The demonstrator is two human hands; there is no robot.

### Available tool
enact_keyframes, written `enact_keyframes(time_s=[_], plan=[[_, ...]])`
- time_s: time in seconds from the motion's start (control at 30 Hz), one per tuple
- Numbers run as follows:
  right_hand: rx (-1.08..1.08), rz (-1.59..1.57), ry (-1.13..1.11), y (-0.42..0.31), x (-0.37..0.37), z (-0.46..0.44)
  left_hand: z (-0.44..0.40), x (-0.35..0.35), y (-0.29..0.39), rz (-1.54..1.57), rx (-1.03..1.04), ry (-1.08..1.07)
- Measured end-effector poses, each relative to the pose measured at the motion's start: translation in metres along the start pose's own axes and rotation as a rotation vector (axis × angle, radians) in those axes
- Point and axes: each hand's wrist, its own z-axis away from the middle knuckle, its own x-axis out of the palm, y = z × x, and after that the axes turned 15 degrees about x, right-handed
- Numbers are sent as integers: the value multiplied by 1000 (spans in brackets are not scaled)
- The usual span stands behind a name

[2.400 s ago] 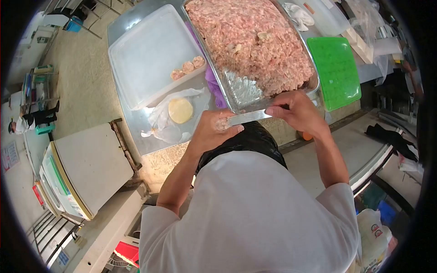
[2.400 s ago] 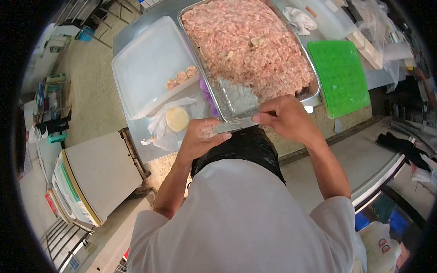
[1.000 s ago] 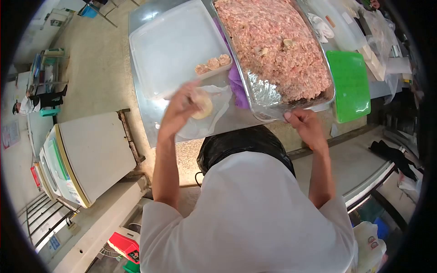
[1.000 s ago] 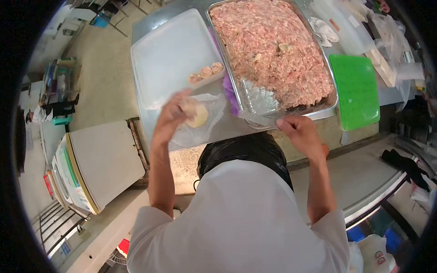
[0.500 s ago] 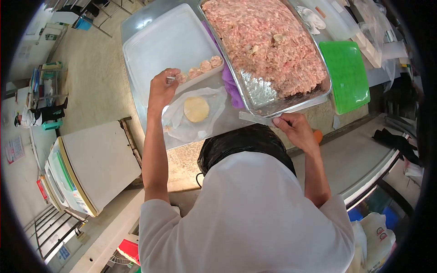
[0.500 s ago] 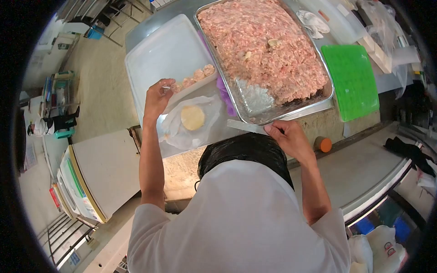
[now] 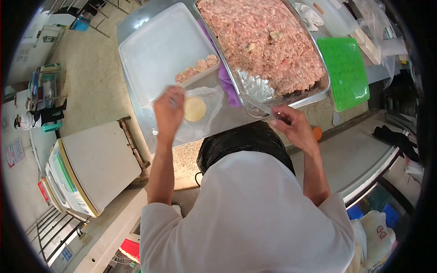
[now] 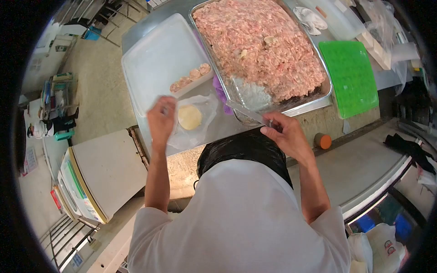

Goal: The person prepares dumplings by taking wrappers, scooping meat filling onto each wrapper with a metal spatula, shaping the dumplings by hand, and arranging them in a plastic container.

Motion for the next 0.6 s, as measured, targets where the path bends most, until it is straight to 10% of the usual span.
enact_keyframes(time_s=[0.5,0.6], plan=[[130,134,-388,-11,101,-30,52,32,-42,248,-189,-253],[-177,283,-213,21,128,-54,59,35,-53,224,-128,-166]])
